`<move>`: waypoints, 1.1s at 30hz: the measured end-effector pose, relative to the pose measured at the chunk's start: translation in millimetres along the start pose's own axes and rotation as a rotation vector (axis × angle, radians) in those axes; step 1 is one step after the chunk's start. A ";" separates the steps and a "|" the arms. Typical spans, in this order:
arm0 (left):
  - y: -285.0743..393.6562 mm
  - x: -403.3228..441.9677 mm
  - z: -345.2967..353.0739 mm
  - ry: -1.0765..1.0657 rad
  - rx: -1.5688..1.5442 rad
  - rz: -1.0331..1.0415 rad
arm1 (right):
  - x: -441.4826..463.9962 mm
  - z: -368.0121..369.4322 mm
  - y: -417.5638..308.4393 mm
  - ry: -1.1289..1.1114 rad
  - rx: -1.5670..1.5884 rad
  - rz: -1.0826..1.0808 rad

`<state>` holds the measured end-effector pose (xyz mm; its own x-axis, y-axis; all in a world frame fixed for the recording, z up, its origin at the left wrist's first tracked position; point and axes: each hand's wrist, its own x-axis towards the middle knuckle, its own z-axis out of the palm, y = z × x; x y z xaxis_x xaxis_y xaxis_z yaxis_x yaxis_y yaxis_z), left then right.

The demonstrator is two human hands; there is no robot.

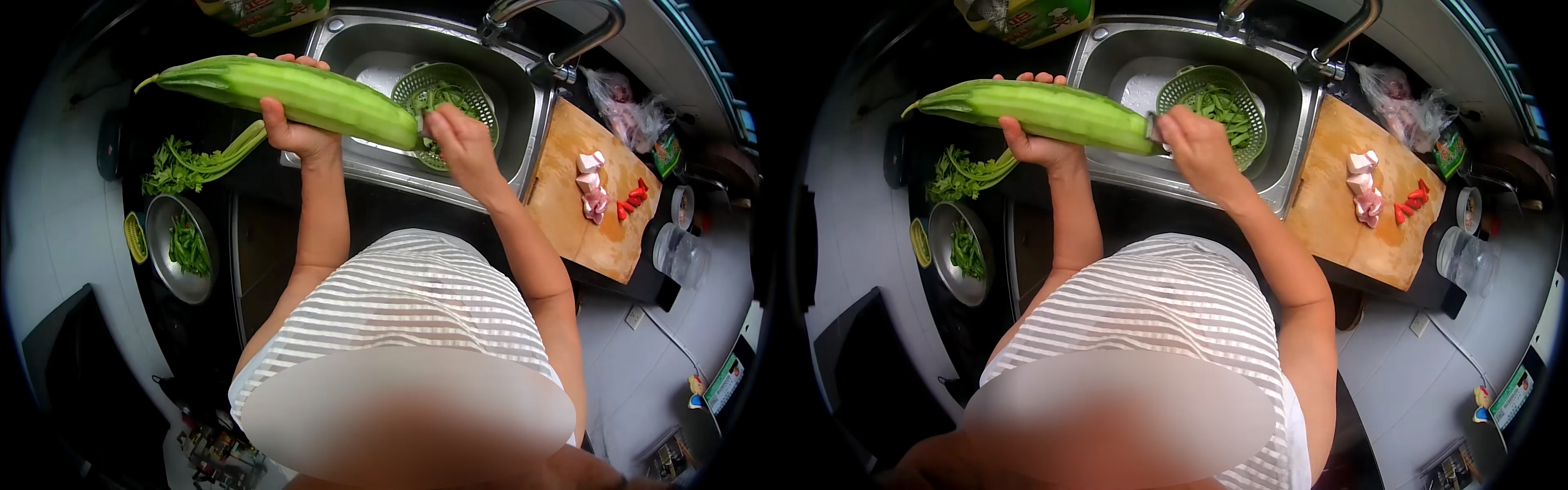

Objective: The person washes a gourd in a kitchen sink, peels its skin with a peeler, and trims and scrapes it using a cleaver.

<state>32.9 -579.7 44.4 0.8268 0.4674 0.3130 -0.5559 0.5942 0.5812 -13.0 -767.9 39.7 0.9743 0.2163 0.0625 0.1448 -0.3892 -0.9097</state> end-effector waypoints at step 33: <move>-16.6 -47.8 -0.5 -0.115 0.315 -0.158 | 65.6 16.3 -41.3 -0.079 -0.061 -0.255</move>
<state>2.6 -611.5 19.4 0.9147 0.2986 0.2724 -0.3813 0.4140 0.8266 42.0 -723.0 74.6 0.8889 0.3823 0.2524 0.3963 -0.3655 -0.8422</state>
